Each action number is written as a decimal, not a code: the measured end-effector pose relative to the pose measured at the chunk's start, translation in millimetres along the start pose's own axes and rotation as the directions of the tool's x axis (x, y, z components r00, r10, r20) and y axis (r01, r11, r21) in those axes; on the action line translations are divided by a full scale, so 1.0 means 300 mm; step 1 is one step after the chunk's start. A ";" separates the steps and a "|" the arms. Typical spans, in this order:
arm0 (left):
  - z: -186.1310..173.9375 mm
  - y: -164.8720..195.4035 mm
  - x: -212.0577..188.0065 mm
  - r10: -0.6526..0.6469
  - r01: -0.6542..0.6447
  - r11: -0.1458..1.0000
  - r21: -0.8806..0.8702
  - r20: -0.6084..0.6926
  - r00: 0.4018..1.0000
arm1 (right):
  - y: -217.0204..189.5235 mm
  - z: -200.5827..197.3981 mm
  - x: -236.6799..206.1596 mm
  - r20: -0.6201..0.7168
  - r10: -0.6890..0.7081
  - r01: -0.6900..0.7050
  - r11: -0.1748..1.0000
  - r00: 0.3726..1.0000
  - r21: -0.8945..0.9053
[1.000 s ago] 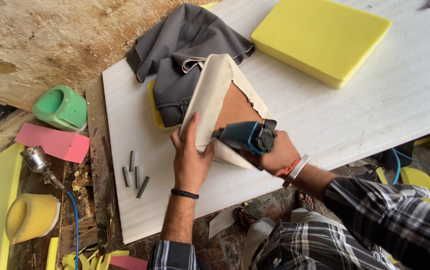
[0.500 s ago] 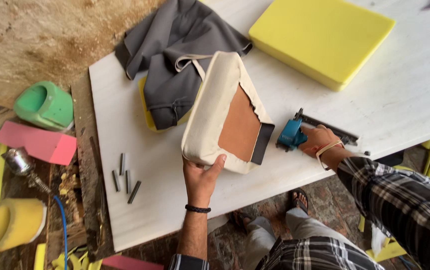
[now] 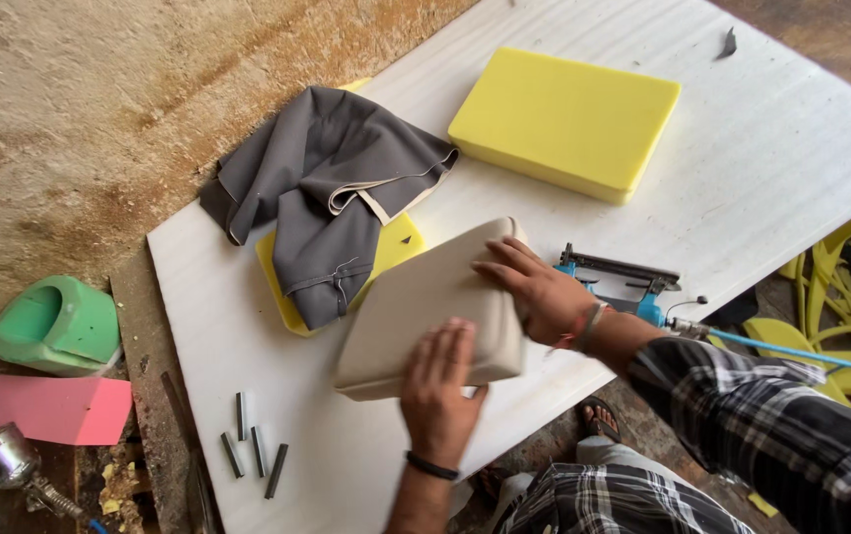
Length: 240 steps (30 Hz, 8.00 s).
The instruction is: The person fits a beige fabric cover over a foam cushion on a work table, pulling and tucking the fabric around the edges. They use a pneumatic nail gun to fasten the cover, use a power driver on the cushion underside, and press the finished cushion flat on the table.
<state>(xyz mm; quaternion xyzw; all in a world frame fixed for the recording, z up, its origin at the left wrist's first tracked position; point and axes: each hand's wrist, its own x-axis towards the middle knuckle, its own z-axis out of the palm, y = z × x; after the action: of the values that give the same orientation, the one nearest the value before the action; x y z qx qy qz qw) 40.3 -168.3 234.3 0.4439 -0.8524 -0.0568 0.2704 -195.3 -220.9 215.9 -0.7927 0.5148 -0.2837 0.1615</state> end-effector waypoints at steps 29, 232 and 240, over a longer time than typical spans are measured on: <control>-0.022 -0.700 -0.158 -0.483 0.454 0.782 -0.427 0.044 0.874 | -0.062 0.386 -0.197 0.351 0.924 -0.404 -0.268 0.148 0.875; -0.092 -0.315 0.205 -0.175 0.160 0.979 -0.130 -0.115 0.978 | -0.021 0.423 0.137 0.152 0.281 -0.316 0.751 0.948 0.580; -0.104 -0.267 0.256 -0.129 0.127 0.987 -0.095 -0.018 0.991 | 0.376 0.226 -0.243 0.094 0.779 -0.711 0.609 0.620 -0.351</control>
<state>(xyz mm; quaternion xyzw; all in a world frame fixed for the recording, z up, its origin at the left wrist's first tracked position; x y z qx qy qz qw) 79.1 -272.5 265.2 0.4851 -0.8153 -0.1085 0.2970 -257.8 -204.4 80.0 -0.5456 0.8106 -0.0172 0.2121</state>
